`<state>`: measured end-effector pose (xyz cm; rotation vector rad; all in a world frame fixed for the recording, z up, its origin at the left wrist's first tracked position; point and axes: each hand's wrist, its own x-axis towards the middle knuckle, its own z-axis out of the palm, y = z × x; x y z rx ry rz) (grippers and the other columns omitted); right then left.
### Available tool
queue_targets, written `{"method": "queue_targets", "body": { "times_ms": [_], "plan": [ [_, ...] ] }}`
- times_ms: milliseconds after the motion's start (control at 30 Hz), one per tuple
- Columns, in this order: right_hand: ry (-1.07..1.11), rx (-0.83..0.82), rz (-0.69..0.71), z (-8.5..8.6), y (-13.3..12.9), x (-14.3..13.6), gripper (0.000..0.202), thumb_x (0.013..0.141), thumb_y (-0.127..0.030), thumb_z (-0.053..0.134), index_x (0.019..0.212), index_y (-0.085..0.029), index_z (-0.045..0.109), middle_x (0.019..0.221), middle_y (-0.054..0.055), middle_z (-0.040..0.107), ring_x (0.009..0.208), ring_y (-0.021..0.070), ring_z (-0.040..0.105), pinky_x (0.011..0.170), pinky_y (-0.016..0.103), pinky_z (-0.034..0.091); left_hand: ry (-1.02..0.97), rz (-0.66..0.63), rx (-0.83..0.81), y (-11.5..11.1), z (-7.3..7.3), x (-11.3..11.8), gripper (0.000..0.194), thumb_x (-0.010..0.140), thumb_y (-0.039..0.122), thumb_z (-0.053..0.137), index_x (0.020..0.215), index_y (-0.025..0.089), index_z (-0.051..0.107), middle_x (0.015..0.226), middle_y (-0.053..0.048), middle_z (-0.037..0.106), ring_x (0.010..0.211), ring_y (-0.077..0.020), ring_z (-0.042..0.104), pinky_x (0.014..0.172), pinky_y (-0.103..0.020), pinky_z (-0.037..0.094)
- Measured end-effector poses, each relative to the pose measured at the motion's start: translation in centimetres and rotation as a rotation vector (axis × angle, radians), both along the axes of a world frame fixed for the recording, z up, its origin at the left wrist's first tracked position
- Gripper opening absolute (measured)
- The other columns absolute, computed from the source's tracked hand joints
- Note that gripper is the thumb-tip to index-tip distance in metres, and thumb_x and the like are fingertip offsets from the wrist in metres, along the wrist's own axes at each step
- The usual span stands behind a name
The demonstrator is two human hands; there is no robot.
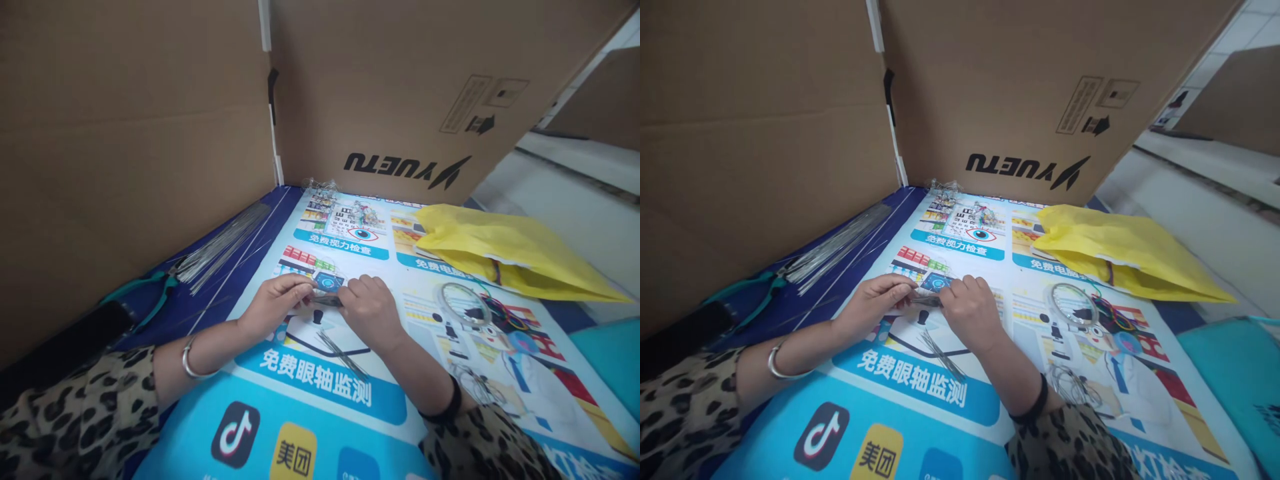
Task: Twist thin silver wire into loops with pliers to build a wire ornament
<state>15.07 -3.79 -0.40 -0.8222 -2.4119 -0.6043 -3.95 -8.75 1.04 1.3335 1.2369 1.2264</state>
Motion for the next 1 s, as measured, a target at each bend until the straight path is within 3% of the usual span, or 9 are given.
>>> {"method": "queue_targets", "body": {
  "times_ms": [333, 767, 1000],
  "plan": [
    [0.010, -0.057, -0.006, -0.3, -0.3, -0.4, 0.011, 0.071, -0.017, 0.056, 0.061, -0.019, 0.057, 0.059, 0.003, 0.055, 0.063, 0.0163, 0.045, 0.061, 0.030, 0.028, 0.024, 0.013, 0.057, -0.2, 0.3, 0.0, 0.015, 0.079, 0.027, 0.053, 0.076, 0.015, 0.062, 0.066, 0.000, 0.059, 0.059, -0.0085, 0.052, 0.057, -0.020, 0.044],
    [-0.027, -0.181, 0.033, -0.7, -0.1, -0.2, 0.008, 0.070, -0.016, 0.057, 0.062, -0.019, 0.058, 0.061, 0.002, 0.057, 0.064, 0.0150, 0.048, 0.061, 0.028, 0.030, 0.336, -0.084, 0.374, -0.7, 0.1, -0.8, 0.015, 0.081, 0.025, 0.054, 0.082, 0.016, 0.066, 0.079, -0.006, 0.068, 0.074, -0.0142, 0.061, 0.070, -0.026, 0.047],
    [0.005, -0.091, 0.010, -1.1, 0.5, 0.2, 0.010, 0.071, -0.014, 0.054, 0.062, -0.018, 0.057, 0.062, 0.003, 0.055, 0.066, 0.0157, 0.044, 0.062, 0.030, 0.027, 0.298, -0.060, 0.222, -0.7, 0.3, -0.2, 0.020, 0.084, 0.029, 0.048, 0.084, 0.016, 0.064, 0.074, -0.003, 0.066, 0.071, -0.0130, 0.059, 0.068, -0.024, 0.045]
  ]
}}
